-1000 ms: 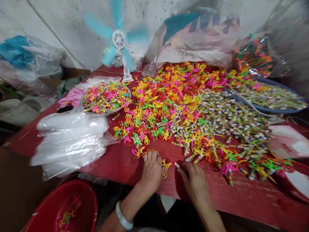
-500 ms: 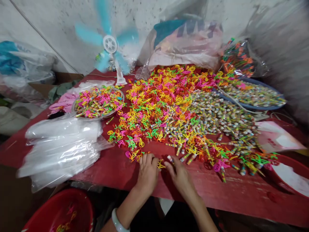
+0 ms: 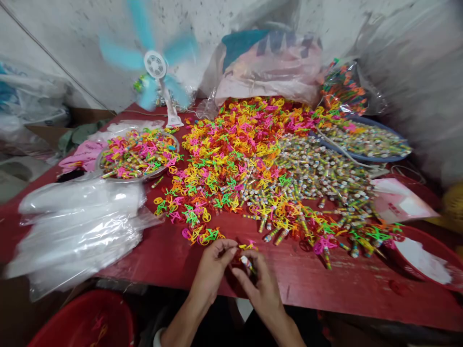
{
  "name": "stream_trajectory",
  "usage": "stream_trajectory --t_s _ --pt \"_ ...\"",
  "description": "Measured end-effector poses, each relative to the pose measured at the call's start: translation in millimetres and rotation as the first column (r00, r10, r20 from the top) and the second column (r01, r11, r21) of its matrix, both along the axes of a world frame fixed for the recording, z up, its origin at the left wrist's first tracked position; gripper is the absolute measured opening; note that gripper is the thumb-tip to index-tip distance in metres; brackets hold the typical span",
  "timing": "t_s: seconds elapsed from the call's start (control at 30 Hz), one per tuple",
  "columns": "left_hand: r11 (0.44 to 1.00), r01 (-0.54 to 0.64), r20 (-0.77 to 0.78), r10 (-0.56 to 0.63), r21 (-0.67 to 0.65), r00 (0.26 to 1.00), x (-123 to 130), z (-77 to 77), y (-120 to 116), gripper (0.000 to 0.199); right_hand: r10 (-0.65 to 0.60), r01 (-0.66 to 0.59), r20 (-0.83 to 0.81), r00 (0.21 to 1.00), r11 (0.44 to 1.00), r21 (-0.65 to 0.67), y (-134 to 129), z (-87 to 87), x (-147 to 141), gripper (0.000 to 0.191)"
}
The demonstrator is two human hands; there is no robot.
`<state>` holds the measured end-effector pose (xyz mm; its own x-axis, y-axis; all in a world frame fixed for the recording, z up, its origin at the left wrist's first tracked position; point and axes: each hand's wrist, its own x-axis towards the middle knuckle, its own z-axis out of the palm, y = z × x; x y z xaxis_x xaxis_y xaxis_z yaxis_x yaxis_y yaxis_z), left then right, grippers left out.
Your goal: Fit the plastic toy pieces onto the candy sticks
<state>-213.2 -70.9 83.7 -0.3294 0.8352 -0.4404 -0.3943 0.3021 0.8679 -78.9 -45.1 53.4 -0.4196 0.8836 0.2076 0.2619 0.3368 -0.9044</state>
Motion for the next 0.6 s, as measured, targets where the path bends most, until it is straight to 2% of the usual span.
stream_trajectory --t_s 0.1,0.2,0.27,0.37,0.47,0.6 --pt "1.000 0.018 0.079 -0.018 0.001 0.997 2 -5.4 -1 0.039 -0.036 0.029 -0.046 0.998 0.991 -0.133 2 -2.8 0 0.025" --pt "0.999 0.029 0.215 -0.022 -0.031 0.976 4 -9.9 -2 0.043 0.101 -0.106 -0.035 0.994 0.979 -0.176 6 -1.7 0 0.021" --pt "0.999 0.035 0.236 -0.026 -0.033 0.971 4 -11.3 -2 0.043 0.159 -0.167 -0.057 0.986 0.969 -0.183 7 0.4 1 0.019" --pt "1.000 0.023 0.212 -0.020 -0.011 0.977 1 -10.4 -1 0.040 0.057 -0.066 -0.052 0.997 0.976 -0.207 7 1.1 6 0.022" --pt "1.000 -0.003 0.240 0.003 -0.002 0.971 -1 -6.7 0 0.044 -0.061 0.070 0.049 0.997 0.977 -0.200 7 -2.1 13 0.026" --pt "0.997 0.074 0.212 -0.070 -0.011 0.975 4 -1.9 2 0.043 0.009 0.006 0.089 0.996 0.987 -0.162 9 -6.5 15 0.027"
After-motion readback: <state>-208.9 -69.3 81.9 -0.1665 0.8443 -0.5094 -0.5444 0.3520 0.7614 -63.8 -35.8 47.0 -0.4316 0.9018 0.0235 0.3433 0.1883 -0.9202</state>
